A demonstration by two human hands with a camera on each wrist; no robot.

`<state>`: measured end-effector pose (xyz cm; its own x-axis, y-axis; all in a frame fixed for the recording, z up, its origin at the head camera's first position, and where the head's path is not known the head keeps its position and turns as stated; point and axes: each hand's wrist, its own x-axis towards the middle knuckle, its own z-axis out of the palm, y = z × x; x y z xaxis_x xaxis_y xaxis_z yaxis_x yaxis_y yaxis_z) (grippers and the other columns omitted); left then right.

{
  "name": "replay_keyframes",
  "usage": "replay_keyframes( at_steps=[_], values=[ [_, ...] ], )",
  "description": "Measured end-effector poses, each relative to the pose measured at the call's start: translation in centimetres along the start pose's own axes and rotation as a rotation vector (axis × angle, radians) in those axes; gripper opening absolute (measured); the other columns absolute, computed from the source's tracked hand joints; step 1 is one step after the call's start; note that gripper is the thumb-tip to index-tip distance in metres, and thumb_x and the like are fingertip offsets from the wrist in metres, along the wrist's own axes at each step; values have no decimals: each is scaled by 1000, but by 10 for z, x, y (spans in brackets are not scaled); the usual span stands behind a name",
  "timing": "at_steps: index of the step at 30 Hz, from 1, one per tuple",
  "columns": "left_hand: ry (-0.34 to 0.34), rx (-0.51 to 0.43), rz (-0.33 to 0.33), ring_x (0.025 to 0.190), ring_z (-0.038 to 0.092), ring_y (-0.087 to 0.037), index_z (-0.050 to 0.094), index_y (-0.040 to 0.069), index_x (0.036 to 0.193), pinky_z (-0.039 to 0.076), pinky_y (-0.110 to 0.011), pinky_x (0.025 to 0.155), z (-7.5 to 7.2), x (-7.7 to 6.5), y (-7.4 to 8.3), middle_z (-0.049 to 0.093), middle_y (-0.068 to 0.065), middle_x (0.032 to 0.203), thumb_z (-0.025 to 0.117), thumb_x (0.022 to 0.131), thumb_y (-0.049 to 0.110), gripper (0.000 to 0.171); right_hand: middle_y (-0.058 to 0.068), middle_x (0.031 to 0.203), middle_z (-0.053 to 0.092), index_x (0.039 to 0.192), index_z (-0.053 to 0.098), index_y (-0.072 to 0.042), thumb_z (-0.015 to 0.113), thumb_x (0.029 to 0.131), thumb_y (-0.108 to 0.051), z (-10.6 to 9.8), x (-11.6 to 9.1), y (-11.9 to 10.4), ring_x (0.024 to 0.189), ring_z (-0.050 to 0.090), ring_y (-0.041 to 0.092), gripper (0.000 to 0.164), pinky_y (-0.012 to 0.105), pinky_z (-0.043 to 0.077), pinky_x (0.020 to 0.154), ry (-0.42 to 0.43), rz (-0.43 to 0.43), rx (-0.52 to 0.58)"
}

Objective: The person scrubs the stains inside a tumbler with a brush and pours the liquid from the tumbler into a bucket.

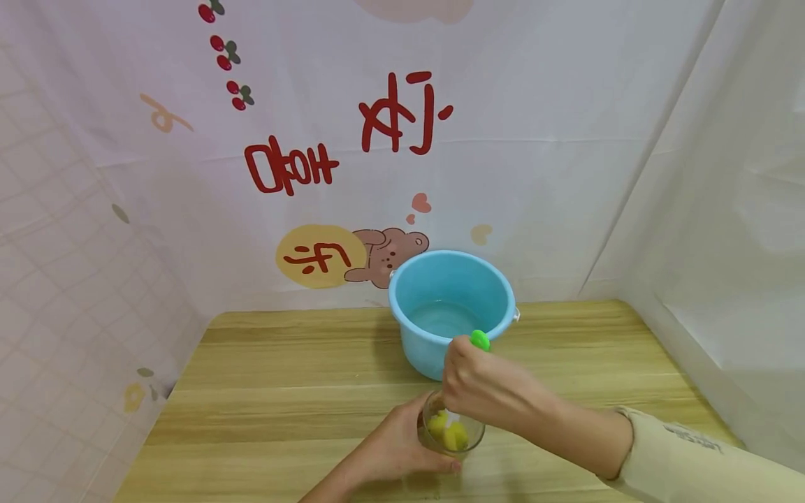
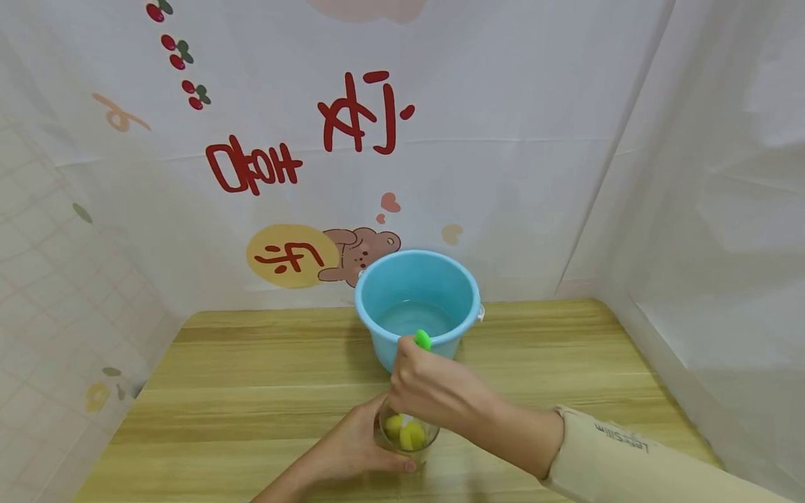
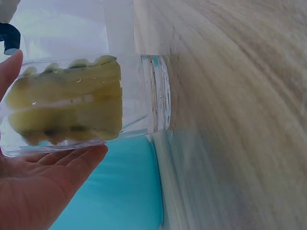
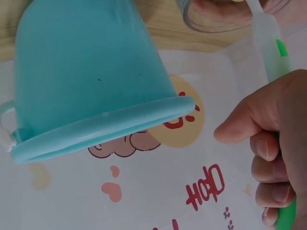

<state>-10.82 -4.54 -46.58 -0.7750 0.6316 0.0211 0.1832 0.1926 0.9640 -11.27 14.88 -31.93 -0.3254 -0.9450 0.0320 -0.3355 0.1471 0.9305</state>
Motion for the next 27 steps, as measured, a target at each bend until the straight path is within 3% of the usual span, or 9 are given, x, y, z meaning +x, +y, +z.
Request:
replay_keyframes(
  at_steps=[7, 11, 20, 27],
  values=[
    [-3, 3, -11, 118, 60, -6, 54, 21, 147, 46, -26, 105, 0, 0, 2, 65, 9, 132, 95, 79, 33, 80, 1, 55, 41, 60, 50, -16, 64, 77, -9, 12, 7, 5, 56, 33, 19, 23, 33, 31, 68, -53, -9, -3],
    [6, 26, -18, 116, 59, -6, 54, 18, 146, 47, -26, 104, 0, 0, 3, 64, 13, 129, 95, 79, 33, 81, 1, 54, 37, 58, 44, -16, 65, 77, -8, 23, 6, 8, 56, 31, 20, 29, 34, 31, 69, -72, 9, -1],
    [14, 63, -15, 113, 59, -5, 57, 22, 140, 48, -27, 102, 0, 0, 4, 64, 15, 123, 96, 77, 33, 75, 1, 54, 28, 58, 34, -17, 65, 80, -10, 39, -13, 13, 57, 26, 19, 39, 34, 27, 68, -90, 33, 96],
    [11, 52, -1, 113, 59, -6, 59, 26, 135, 47, -27, 102, 0, 1, 4, 65, 15, 122, 96, 78, 32, 69, 4, 54, 34, 59, 39, -14, 72, 79, -11, 38, -29, 16, 56, 32, 20, 39, 34, 28, 67, -66, 51, 164]
  ],
)
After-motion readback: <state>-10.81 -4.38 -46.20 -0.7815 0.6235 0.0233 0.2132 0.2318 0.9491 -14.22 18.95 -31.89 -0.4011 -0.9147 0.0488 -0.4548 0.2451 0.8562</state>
